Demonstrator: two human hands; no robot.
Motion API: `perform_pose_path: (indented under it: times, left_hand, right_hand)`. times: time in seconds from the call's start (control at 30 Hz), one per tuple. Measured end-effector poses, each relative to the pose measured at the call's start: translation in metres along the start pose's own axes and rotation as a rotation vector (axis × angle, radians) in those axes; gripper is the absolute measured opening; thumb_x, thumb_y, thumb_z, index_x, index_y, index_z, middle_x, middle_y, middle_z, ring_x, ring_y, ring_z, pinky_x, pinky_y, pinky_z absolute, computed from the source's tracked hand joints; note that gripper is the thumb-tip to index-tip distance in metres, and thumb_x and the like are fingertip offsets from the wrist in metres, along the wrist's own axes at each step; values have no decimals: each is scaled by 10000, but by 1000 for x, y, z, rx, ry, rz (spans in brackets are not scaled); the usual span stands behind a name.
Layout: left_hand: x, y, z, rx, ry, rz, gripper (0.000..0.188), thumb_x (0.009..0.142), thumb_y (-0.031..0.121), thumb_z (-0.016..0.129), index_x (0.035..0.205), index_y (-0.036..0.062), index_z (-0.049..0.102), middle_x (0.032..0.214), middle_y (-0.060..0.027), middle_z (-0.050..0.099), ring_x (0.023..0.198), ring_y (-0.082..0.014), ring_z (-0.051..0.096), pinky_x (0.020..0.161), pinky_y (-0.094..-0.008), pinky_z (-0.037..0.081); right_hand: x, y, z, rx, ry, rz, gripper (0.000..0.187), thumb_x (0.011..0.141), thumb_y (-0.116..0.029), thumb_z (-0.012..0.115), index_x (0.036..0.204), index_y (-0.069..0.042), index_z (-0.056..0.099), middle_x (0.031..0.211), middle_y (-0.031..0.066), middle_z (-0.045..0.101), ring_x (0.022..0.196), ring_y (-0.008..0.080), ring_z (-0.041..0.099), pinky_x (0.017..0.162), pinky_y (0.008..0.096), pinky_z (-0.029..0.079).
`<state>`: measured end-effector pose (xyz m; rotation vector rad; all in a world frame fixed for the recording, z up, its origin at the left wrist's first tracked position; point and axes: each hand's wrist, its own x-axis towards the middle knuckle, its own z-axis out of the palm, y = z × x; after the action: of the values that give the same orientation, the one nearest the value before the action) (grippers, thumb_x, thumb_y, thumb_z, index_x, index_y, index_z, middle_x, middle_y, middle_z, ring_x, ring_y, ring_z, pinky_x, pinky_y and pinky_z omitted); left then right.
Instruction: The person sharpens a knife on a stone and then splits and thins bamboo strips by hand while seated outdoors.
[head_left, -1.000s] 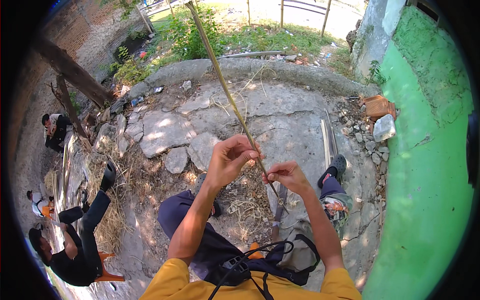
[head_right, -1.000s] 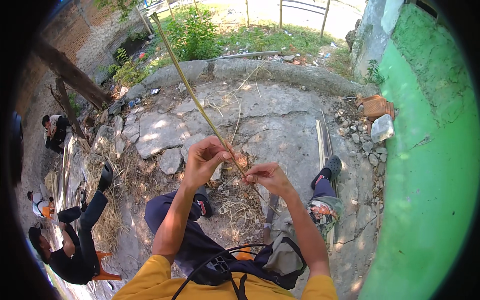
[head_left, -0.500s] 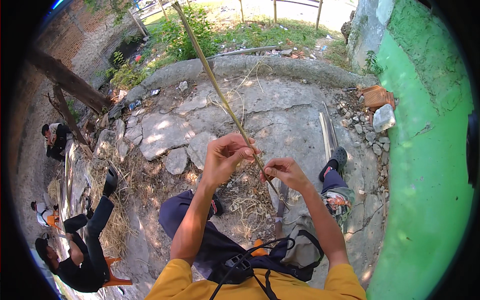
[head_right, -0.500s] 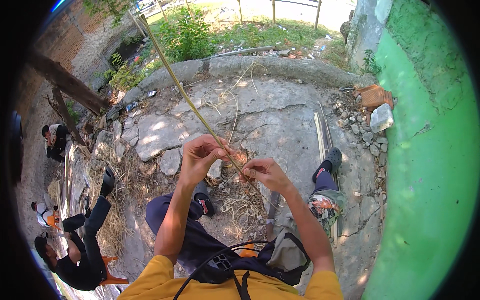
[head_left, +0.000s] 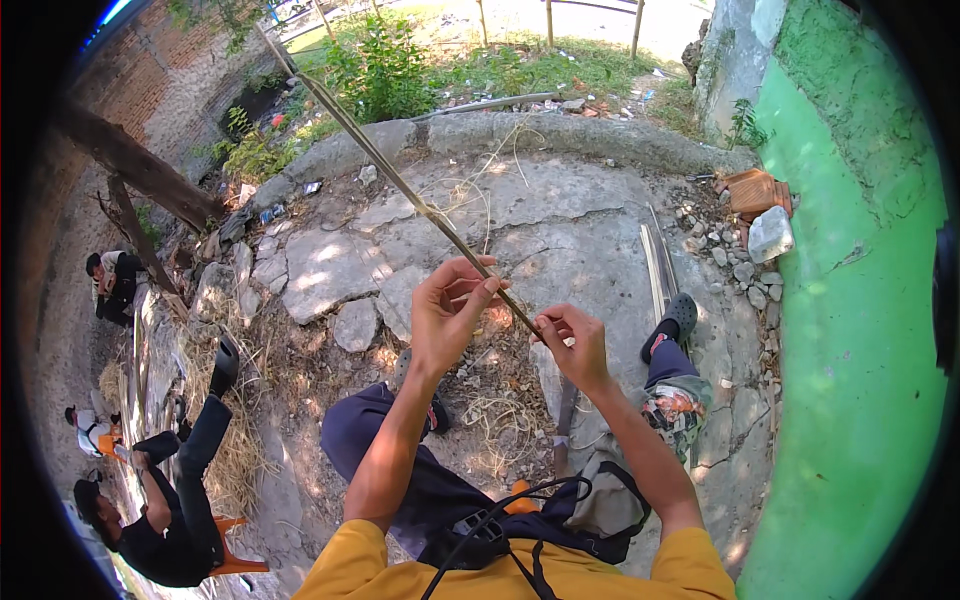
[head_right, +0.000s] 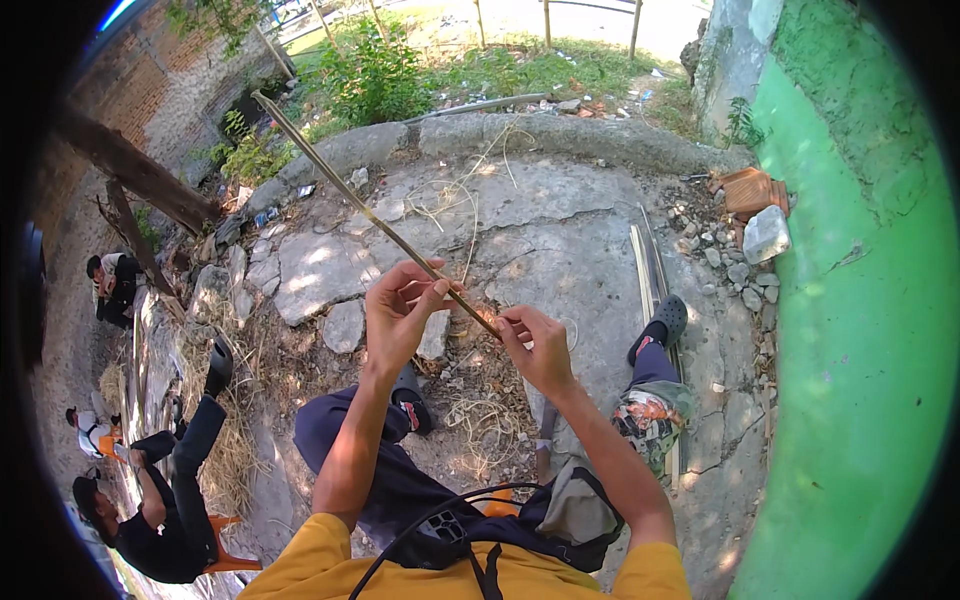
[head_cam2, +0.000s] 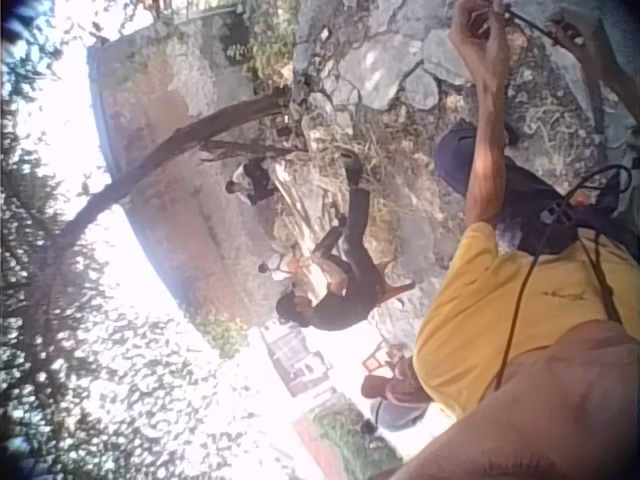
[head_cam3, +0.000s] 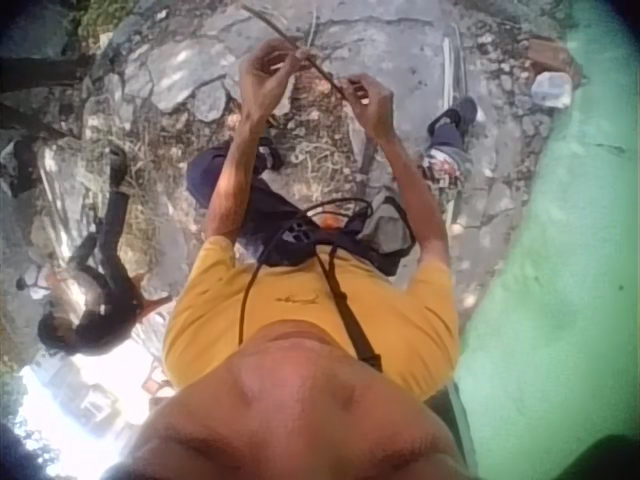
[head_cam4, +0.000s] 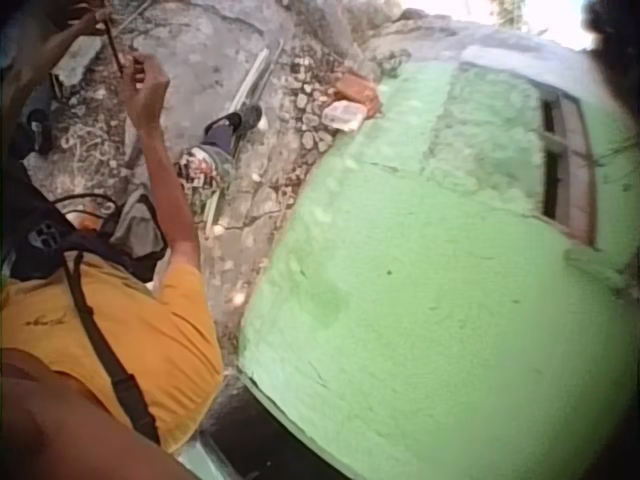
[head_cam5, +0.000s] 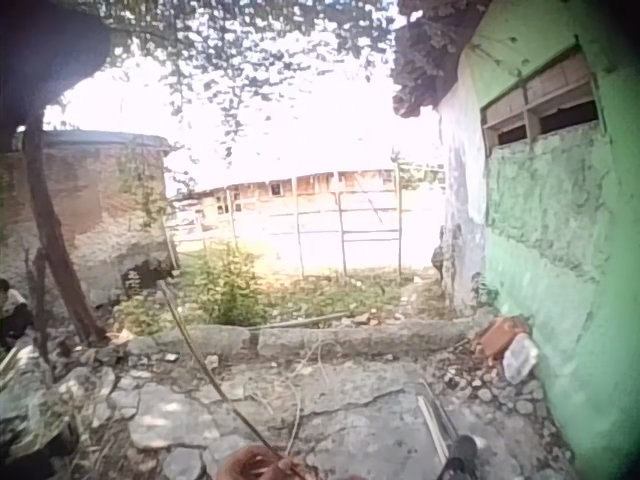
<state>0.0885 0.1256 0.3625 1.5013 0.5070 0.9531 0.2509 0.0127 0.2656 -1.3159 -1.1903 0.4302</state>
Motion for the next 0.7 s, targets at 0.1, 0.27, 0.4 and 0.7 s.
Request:
perform_pose_path:
  times: [0.1, 0.27, 0.4, 0.7]
  left_hand:
    - [2, -5, -2, 93, 33, 15, 183, 958, 41, 638, 1129, -22, 631, 1101, -115, 652, 955, -235, 713, 794, -356, 631]
    - [1, -1, -1, 162, 34, -30, 328, 975, 29, 599, 1301, -10, 580, 1009, -103, 676, 941, -208, 707, 804, -344, 621]
    - [-1, -1, -4, 222, 27, 1, 370, 983, 16, 576, 1352, -2, 555, 896, -77, 674, 917, -184, 705, 801, -326, 606]
    - [9, 16, -34, 177, 202, 224, 379, 1009, -8, 492, 1384, 21, 537, 892, -31, 563, 824, -127, 641, 812, -356, 620]
  right_hand:
    - [-1, 3, 4, -17, 29, 20, 160, 978, -127, 618, 973, 32, 637, 878, 114, 685, 733, 180, 722, 579, 279, 578]
    - [-2, 8, 9, 289, 100, 203, 207, 1009, -182, 578, 1024, 22, 610, 877, 80, 674, 819, 158, 703, 689, 290, 579]
    - [15, 9, -13, 353, -46, 302, 188, 1034, -189, 531, 1026, -16, 601, 873, 52, 659, 869, 166, 699, 785, 298, 562]
    - [33, 134, -84, 910, 606, 717, 106, 1021, -231, 576, 1036, -127, 591, 793, -12, 589, 720, 126, 620, 758, 314, 567]
